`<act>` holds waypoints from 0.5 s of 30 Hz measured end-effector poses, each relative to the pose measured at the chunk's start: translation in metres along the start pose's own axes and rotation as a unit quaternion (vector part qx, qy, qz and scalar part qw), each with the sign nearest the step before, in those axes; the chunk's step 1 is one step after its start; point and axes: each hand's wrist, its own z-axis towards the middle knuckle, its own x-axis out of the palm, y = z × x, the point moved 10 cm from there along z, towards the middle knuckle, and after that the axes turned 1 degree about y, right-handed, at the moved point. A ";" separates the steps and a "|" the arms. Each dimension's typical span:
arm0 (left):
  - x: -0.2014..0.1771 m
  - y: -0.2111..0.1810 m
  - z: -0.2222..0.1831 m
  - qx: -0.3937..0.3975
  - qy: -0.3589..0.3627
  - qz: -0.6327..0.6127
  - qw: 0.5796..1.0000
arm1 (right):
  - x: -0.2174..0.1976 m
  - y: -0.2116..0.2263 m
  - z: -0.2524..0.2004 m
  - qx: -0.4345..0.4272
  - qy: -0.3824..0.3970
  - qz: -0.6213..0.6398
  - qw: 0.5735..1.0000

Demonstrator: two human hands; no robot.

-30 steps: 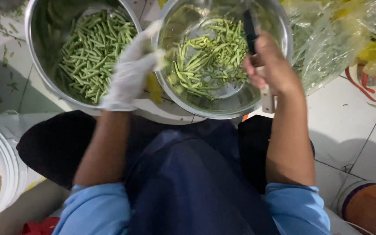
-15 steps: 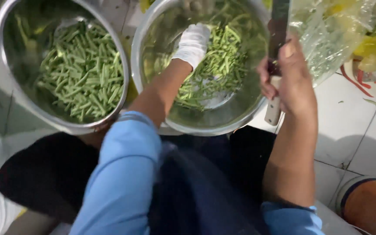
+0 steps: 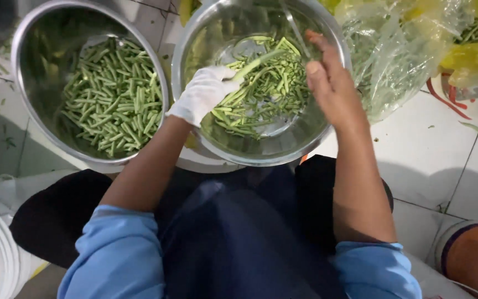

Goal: Trimming and cutting green beans into smaller pieces using a knife.

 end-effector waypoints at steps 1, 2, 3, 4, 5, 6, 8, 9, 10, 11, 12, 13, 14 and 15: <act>-0.003 -0.005 -0.014 0.003 0.012 -0.042 0.999 | 0.007 0.005 0.000 0.028 0.006 -0.042 0.999; -0.004 -0.010 -0.028 0.005 0.025 -0.084 0.996 | 0.014 0.009 -0.001 0.056 0.013 -0.084 0.995; -0.008 -0.013 -0.037 0.006 0.021 -0.084 0.996 | 0.016 0.007 -0.003 0.051 0.013 -0.085 0.995; -0.006 -0.013 -0.047 -0.001 0.039 -0.117 0.992 | 0.022 0.008 -0.004 0.021 0.023 -0.102 0.994; -0.004 -0.014 -0.056 -0.009 0.057 -0.150 0.987 | 0.027 0.009 -0.006 -0.009 0.034 -0.119 0.992; -0.007 -0.018 -0.064 -0.008 0.055 -0.150 0.987 | 0.029 0.012 -0.006 -0.011 0.033 -0.119 0.992; -0.008 -0.024 -0.079 -0.024 0.074 -0.141 0.987 | 0.028 0.011 -0.006 0.006 0.020 -0.148 0.989; -0.009 -0.025 -0.083 -0.022 0.073 -0.141 0.987 | 0.029 0.010 -0.006 0.005 0.019 -0.148 0.989; -0.010 -0.026 -0.086 -0.028 0.071 -0.167 0.983 | 0.029 0.013 -0.006 -0.014 0.016 -0.148 0.989; -0.010 -0.026 -0.090 -0.034 0.069 -0.192 0.978 | 0.030 0.015 -0.005 -0.033 0.014 -0.149 0.988; -0.008 -0.024 -0.088 -0.034 0.067 -0.193 0.978 | 0.032 0.008 -0.002 -0.034 0.014 -0.149 0.988; -0.004 -0.026 -0.086 -0.022 0.073 -0.208 0.975 | 0.030 0.006 0.000 -0.060 -0.011 -0.143 0.988; 0.001 -0.027 -0.084 -0.010 0.080 -0.223 0.972 | 0.028 0.004 0.002 -0.083 -0.037 -0.137 0.986; 0.005 -0.026 -0.082 -0.009 0.080 -0.222 0.972 | 0.029 0.006 0.002 -0.083 -0.037 -0.137 0.986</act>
